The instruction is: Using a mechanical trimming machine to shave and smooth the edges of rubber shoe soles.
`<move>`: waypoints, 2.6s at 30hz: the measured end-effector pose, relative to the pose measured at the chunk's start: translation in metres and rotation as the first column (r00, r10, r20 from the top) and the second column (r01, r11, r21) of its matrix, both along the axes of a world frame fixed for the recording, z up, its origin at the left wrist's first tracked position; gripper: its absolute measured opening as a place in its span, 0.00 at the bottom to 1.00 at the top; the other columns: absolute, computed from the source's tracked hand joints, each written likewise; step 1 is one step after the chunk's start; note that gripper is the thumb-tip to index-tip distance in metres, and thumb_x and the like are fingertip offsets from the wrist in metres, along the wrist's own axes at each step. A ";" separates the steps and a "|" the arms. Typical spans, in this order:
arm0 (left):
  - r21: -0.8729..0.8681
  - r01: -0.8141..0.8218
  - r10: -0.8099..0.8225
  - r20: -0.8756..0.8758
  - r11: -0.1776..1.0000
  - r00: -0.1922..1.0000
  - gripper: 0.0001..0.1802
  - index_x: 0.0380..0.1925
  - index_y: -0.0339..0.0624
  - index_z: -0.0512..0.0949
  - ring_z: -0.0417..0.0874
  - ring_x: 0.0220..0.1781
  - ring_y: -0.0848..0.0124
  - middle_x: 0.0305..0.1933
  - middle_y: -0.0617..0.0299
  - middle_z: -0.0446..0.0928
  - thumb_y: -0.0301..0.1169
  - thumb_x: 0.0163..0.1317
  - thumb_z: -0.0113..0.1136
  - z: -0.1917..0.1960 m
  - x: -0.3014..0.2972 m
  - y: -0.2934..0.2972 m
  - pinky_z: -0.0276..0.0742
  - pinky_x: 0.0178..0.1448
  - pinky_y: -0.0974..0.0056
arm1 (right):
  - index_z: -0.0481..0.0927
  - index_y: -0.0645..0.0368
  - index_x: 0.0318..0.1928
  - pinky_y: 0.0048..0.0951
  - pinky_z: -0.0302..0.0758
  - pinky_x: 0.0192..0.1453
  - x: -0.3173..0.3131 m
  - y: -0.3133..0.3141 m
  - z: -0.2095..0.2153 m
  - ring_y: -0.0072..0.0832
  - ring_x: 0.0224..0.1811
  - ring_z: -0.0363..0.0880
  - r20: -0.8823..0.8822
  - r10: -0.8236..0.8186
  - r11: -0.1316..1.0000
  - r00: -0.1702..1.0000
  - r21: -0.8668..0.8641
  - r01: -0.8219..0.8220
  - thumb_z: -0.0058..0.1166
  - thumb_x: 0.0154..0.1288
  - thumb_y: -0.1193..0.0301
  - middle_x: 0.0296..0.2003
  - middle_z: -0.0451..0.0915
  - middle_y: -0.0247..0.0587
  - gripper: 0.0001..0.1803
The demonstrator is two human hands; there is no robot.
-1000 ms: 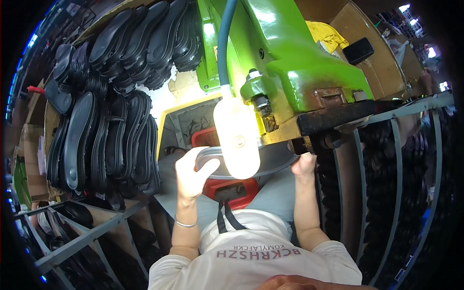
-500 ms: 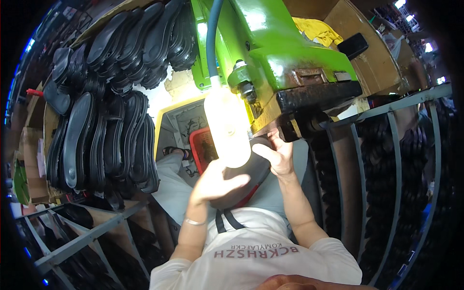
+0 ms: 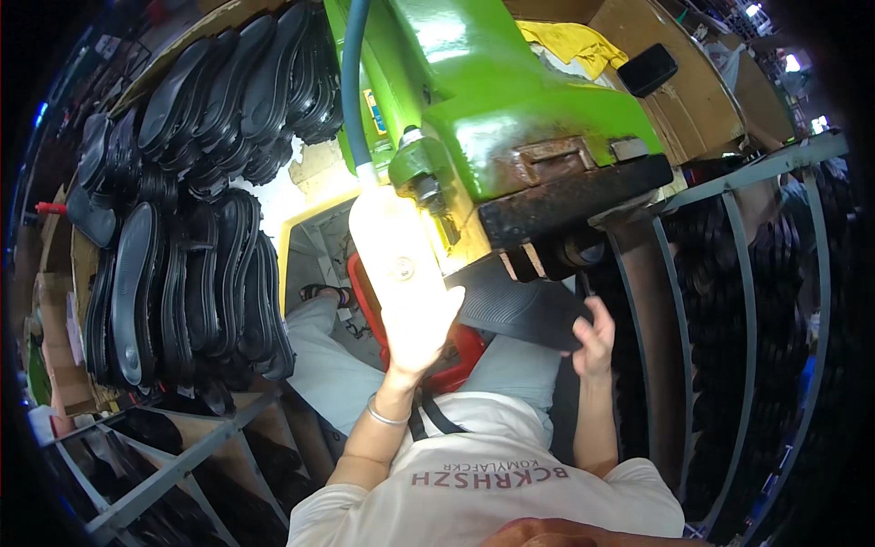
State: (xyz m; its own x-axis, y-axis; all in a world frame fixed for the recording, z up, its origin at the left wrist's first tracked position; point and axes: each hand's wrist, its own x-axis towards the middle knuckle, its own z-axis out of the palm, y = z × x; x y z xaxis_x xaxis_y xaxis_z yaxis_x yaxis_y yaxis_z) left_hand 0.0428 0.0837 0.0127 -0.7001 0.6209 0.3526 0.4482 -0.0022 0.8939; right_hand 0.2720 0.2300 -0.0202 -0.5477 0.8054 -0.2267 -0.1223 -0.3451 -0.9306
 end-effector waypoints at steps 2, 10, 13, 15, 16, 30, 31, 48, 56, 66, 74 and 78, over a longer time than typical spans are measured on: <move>-0.006 0.013 -0.013 0.029 1.000 1.000 0.15 0.38 0.32 0.77 0.77 0.37 0.66 0.36 0.55 0.77 0.23 0.50 0.67 -0.002 -0.004 -0.004 0.73 0.43 0.66 | 0.67 0.67 0.44 0.20 0.66 0.10 -0.024 0.021 0.018 0.20 0.15 0.71 -0.045 0.038 0.995 0.998 0.090 -0.034 0.55 0.56 0.71 0.28 0.75 0.40 0.18; 0.003 -0.021 0.021 0.137 1.000 0.990 0.11 0.35 0.31 0.77 0.81 0.36 0.67 0.35 0.54 0.79 0.21 0.50 0.64 -0.003 -0.023 -0.043 0.75 0.43 0.67 | 0.71 0.65 0.44 0.19 0.71 0.42 -0.095 0.045 0.041 0.17 0.35 0.74 -0.111 0.251 0.956 0.962 0.186 -0.228 0.53 0.59 0.77 0.35 0.77 0.37 0.12; 0.203 -0.124 -0.008 0.548 0.971 0.837 0.15 0.41 0.28 0.75 0.78 0.39 0.72 0.37 0.58 0.79 0.16 0.51 0.62 -0.006 -0.029 -0.068 0.73 0.48 0.69 | 0.71 0.66 0.46 0.22 0.71 0.49 -0.119 0.025 0.042 0.21 0.44 0.74 -0.161 0.324 0.924 0.932 0.265 -0.275 0.55 0.57 0.78 0.43 0.76 0.40 0.15; 0.212 -0.162 -0.013 0.645 0.964 0.764 0.13 0.36 0.33 0.74 0.77 0.37 0.74 0.35 0.59 0.78 0.16 0.50 0.62 -0.011 -0.032 -0.087 0.72 0.45 0.71 | 0.70 0.67 0.48 0.23 0.70 0.52 -0.128 0.014 0.041 0.23 0.46 0.74 -0.126 0.373 0.878 0.919 0.367 -0.306 0.57 0.55 0.79 0.46 0.75 0.40 0.19; 0.224 -0.181 -0.028 0.698 0.958 0.715 0.12 0.33 0.35 0.73 0.76 0.36 0.75 0.33 0.60 0.77 0.16 0.49 0.63 -0.016 -0.032 -0.095 0.72 0.43 0.72 | 0.69 0.68 0.49 0.24 0.70 0.53 -0.131 0.009 0.040 0.23 0.47 0.74 -0.084 0.385 0.844 0.919 0.435 -0.313 0.58 0.54 0.80 0.47 0.75 0.40 0.21; -0.065 0.012 0.037 0.704 0.998 0.709 0.11 0.31 0.35 0.72 0.77 0.33 0.79 0.29 0.62 0.78 0.18 0.51 0.65 -0.088 0.055 -0.071 0.75 0.38 0.72 | 0.68 0.66 0.48 0.21 0.76 0.41 -0.139 -0.011 0.049 0.21 0.36 0.79 -0.031 0.360 0.887 0.932 0.320 -0.332 0.70 0.43 0.82 0.35 0.79 0.38 0.31; -0.010 -0.052 0.044 0.697 0.999 0.716 0.11 0.30 0.36 0.71 0.77 0.33 0.77 0.30 0.61 0.78 0.17 0.51 0.65 -0.078 0.044 -0.072 0.75 0.39 0.72 | 0.70 0.66 0.46 0.19 0.75 0.40 -0.122 0.002 0.042 0.20 0.36 0.78 0.021 0.399 0.842 0.917 0.389 -0.375 0.69 0.45 0.81 0.34 0.79 0.37 0.27; -0.021 0.002 0.006 0.365 1.000 0.931 0.08 0.30 0.33 0.80 0.71 0.26 0.83 0.25 0.68 0.77 0.27 0.54 0.66 -0.047 0.021 0.045 0.67 0.31 0.75 | 0.73 0.67 0.48 0.36 0.78 0.41 0.001 -0.089 -0.077 0.39 0.39 0.81 -0.278 0.093 0.853 0.956 -0.473 -0.220 0.49 0.67 0.61 0.41 0.79 0.54 0.20; -0.062 -0.021 0.036 0.264 0.998 0.964 0.10 0.33 0.33 0.80 0.76 0.32 0.77 0.29 0.63 0.78 0.28 0.55 0.65 -0.031 0.008 0.022 0.71 0.38 0.72 | 0.70 0.67 0.48 0.25 0.77 0.22 -0.005 -0.043 -0.016 0.30 0.24 0.79 -0.052 -0.117 0.985 0.992 -0.137 0.109 0.52 0.63 0.72 0.36 0.79 0.47 0.16; 0.112 -0.093 0.037 0.422 0.989 0.906 0.15 0.41 0.28 0.76 0.79 0.41 0.72 0.40 0.57 0.79 0.20 0.52 0.63 -0.011 -0.013 -0.031 0.74 0.49 0.68 | 0.73 0.66 0.46 0.13 0.70 0.20 -0.081 0.033 0.051 0.14 0.27 0.76 0.049 0.168 0.967 0.985 0.187 -0.175 0.58 0.57 0.75 0.34 0.80 0.36 0.17; 0.053 -0.111 0.060 0.582 0.992 0.811 0.12 0.31 0.34 0.74 0.77 0.36 0.76 0.34 0.60 0.78 0.16 0.47 0.67 -0.081 -0.027 -0.109 0.75 0.42 0.70 | 0.79 0.65 0.33 0.16 0.67 0.21 -0.136 -0.006 0.030 0.09 0.20 0.69 0.159 0.331 0.791 0.930 0.490 -0.365 0.68 0.50 0.72 0.20 0.76 0.29 0.12; -0.066 -0.023 0.061 0.661 0.998 0.748 0.15 0.39 0.30 0.76 0.75 0.31 0.80 0.31 0.65 0.77 0.14 0.49 0.65 -0.092 0.002 -0.097 0.73 0.38 0.73 | 0.79 0.62 0.30 0.19 0.66 0.23 -0.156 -0.023 0.034 0.11 0.19 0.66 0.098 0.249 0.761 0.964 0.596 -0.257 0.69 0.49 0.71 0.19 0.76 0.29 0.12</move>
